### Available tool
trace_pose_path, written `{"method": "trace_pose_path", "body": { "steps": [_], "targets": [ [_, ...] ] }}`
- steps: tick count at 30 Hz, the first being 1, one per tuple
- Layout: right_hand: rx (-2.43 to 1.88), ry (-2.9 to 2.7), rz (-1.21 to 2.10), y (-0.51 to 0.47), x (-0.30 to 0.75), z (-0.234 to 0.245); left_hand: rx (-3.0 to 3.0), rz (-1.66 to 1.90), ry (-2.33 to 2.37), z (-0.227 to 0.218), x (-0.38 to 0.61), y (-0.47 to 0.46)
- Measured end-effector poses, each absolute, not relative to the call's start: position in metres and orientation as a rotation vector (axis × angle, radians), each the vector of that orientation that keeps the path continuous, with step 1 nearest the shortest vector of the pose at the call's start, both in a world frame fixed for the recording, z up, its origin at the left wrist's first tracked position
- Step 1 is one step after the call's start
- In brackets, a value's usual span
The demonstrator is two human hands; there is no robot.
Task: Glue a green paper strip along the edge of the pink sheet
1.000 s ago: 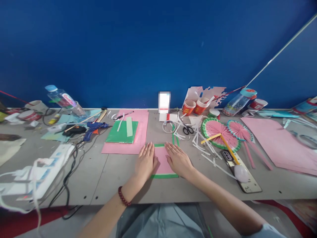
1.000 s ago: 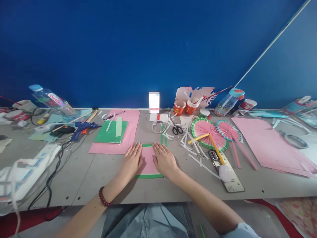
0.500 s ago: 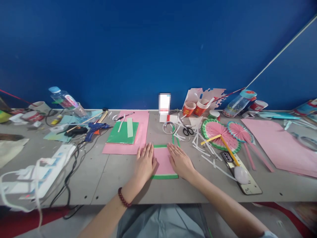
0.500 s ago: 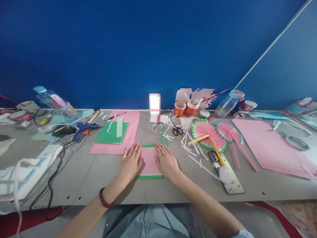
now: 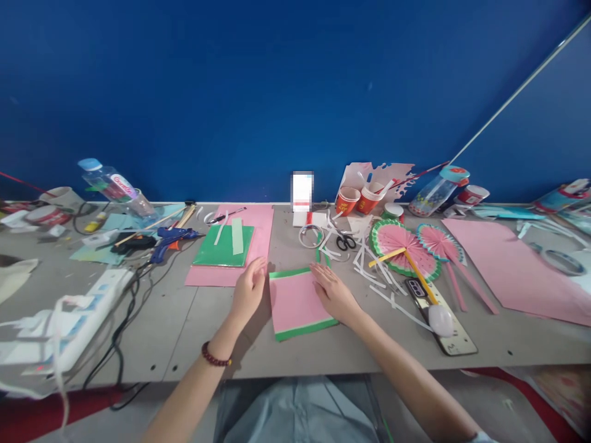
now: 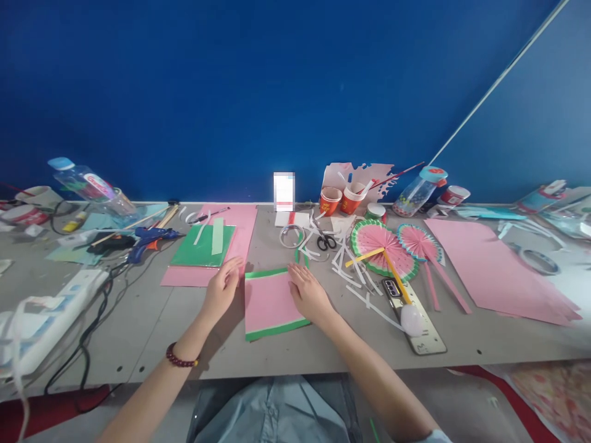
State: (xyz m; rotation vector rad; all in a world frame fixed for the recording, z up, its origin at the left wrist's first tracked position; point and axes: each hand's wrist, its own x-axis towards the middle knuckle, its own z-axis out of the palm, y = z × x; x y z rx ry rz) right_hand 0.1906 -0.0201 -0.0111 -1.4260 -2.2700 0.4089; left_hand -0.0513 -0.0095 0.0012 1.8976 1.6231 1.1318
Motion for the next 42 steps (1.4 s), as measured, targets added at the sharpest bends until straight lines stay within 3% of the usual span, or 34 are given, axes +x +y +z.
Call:
{"method": "trace_pose_path", "body": {
  "steps": [5,14,23,42],
  "targets": [
    [-1.316,-2.194,0.415,-0.015,0.192,-0.008,2.217,1.068,1.611,0.009,-0.043,-0.018],
    [-1.286,-2.324,0.228,-0.030,0.178,0.008,2.617,0.406,1.807,0.010,-0.005,-0.061],
    [-1.534,-2.441,0.098,-0.038,0.168,-0.008,2.513,0.529,1.994,-0.020,0.011,-0.071],
    [-1.620,-2.440,0.052,-0.038,0.169,-0.012,2.421,0.580,2.013,-0.021,0.011,-0.075]
  ]
}}
